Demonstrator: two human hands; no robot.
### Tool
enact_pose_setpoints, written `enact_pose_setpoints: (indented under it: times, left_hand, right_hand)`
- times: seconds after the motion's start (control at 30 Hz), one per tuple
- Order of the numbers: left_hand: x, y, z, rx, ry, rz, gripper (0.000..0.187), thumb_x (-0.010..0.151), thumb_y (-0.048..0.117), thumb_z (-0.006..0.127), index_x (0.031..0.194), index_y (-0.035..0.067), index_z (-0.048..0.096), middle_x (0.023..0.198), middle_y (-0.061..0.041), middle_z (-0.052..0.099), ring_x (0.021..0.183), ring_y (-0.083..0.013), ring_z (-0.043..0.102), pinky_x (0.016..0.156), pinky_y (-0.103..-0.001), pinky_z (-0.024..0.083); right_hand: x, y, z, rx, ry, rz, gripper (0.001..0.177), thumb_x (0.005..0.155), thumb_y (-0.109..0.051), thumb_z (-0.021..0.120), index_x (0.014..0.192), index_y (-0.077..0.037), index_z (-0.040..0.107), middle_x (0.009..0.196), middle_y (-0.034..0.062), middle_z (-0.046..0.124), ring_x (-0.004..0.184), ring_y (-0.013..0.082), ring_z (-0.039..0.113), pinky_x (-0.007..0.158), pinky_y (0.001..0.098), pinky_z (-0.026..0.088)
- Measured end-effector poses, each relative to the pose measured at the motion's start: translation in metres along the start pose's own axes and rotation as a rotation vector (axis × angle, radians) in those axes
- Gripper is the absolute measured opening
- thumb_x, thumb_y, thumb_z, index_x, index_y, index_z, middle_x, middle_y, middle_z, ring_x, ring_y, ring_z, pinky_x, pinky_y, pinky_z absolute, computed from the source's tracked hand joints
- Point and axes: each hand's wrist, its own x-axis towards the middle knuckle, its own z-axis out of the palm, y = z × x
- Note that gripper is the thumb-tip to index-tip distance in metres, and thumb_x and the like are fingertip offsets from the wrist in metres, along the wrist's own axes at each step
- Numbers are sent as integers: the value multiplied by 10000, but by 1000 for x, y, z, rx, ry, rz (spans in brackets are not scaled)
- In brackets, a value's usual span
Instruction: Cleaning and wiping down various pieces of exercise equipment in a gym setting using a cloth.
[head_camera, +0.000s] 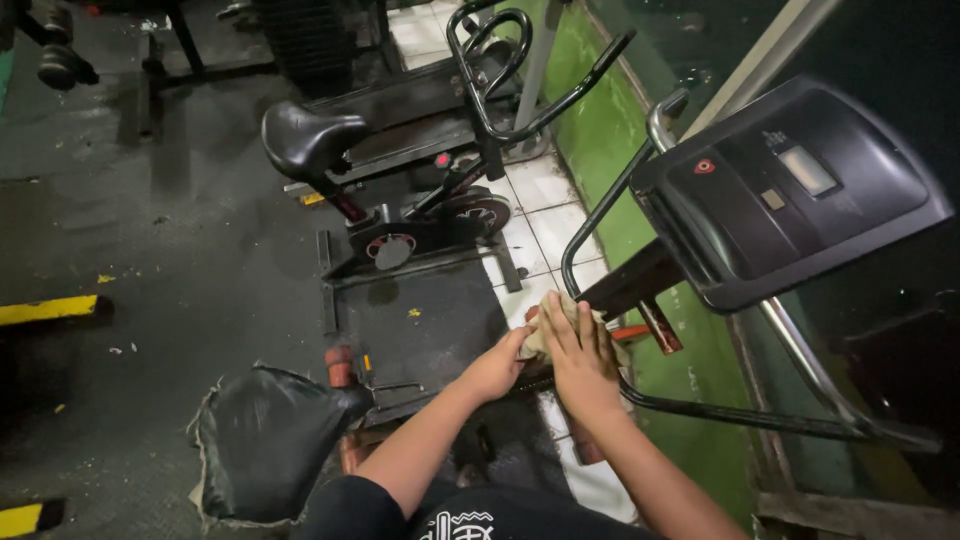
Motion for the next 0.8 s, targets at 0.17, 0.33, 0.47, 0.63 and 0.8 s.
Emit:
enact_pose_setpoints:
  times: [0.17,0.33,0.47,0.63,0.8]
  left_hand:
    - [1,-4,-1,45,25,80,687,824,-103,538,1475,74,404,1407,-262,535,1276,-425,566,1042,-434,481]
    - [-6,-22,-12,159,-7,41,584,893,-48,483,1451,122,475,1304,-249,623,1196,-428,625,1009,-449,515]
    - [-37,-22,-48,203,-39,-25,551,872,7,521,1408,131,493,1301,-196,633,1196,-415,610,974,-477,498]
    - [-86,6,-126,245,31,-74,474,876,75,577,1346,137,558,1333,-152,627,1182,-394,607,958,-480,501]
    - [-140,-23,-207,582,12,82,403,811,134,651,1207,91,593,1058,-157,644,1022,-385,633,854,-503,516]
  right_hand:
    - [-1,-5,4,-36,21,23,604,906,-155,495,1510,-177,491,1664,12,288,1467,386,336,1147,486,366]
    - [-3,-14,27,25,3,52,589,907,-151,488,1495,-180,501,1663,3,297,1497,377,303,1172,509,332]
    - [6,-41,37,153,-73,90,556,849,-130,558,1403,-170,547,1601,26,356,1508,376,278,1167,619,259]
    - [25,-105,38,378,-139,203,487,806,-131,678,1286,-156,601,1439,72,473,1446,371,326,1136,695,225]
    - [38,-188,69,731,-220,150,499,812,-155,747,1269,-49,578,1315,158,559,1324,373,468,1120,578,339]
